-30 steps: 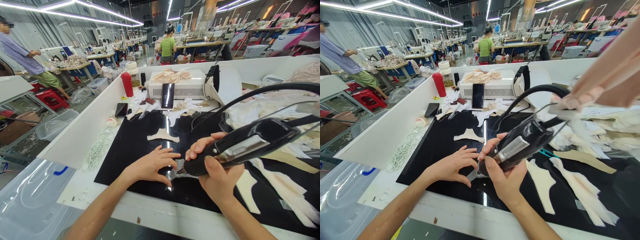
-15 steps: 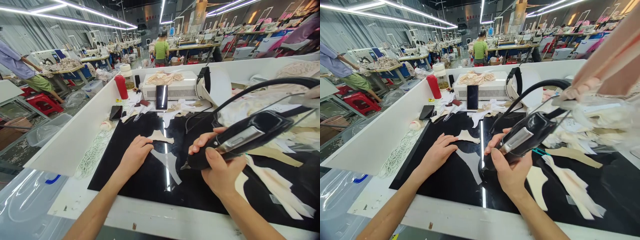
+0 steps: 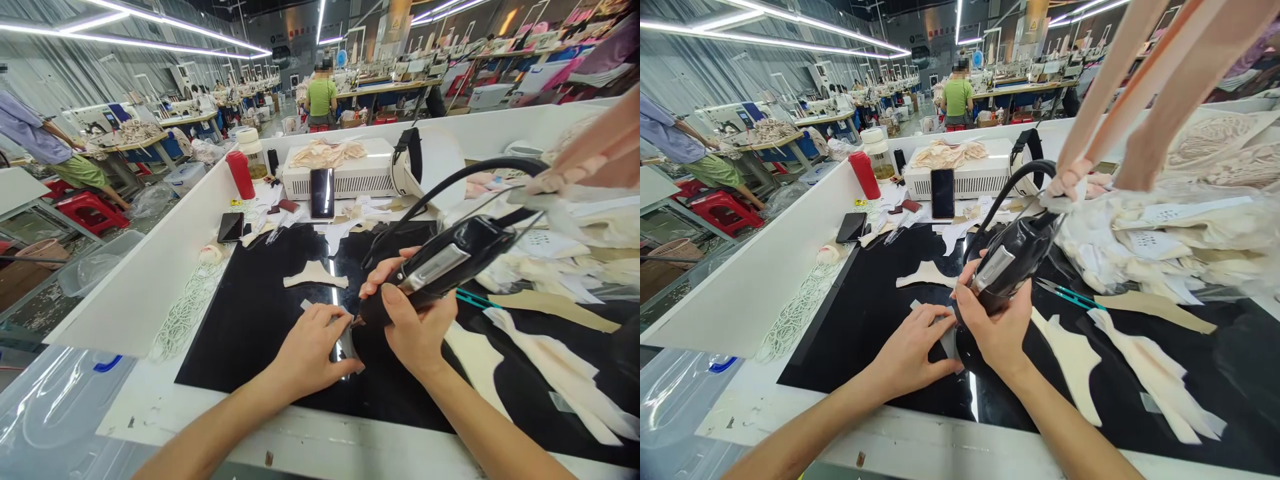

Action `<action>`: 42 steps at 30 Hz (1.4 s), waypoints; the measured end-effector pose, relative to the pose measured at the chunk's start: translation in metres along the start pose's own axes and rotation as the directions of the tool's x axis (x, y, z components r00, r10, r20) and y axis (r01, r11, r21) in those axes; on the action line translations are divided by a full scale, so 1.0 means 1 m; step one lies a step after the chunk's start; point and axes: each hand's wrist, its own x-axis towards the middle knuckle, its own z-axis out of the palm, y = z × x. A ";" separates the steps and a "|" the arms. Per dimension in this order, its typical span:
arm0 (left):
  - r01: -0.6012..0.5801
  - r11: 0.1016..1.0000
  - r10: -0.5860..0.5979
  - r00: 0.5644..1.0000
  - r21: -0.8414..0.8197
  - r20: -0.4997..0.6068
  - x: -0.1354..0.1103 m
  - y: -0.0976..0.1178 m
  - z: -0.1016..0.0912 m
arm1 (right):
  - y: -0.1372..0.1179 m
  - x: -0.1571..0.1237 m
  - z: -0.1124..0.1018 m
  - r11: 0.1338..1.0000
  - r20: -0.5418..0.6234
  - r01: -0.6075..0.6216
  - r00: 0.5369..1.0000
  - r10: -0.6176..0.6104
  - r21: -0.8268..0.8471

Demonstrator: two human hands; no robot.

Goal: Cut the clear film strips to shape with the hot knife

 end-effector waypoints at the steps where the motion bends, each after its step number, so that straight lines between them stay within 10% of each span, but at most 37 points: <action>1: 0.001 1.000 -0.001 1.000 0.000 0.003 0.000 0.000 0.000 | 0.001 -0.001 -0.001 1.000 0.002 -0.003 1.000 0.003 0.000; 42: -0.031 0.999 0.031 0.999 -0.021 -0.021 -0.002 -0.001 0.003 | -0.025 -0.025 -0.011 0.999 0.008 -0.037 0.999 0.037 -0.010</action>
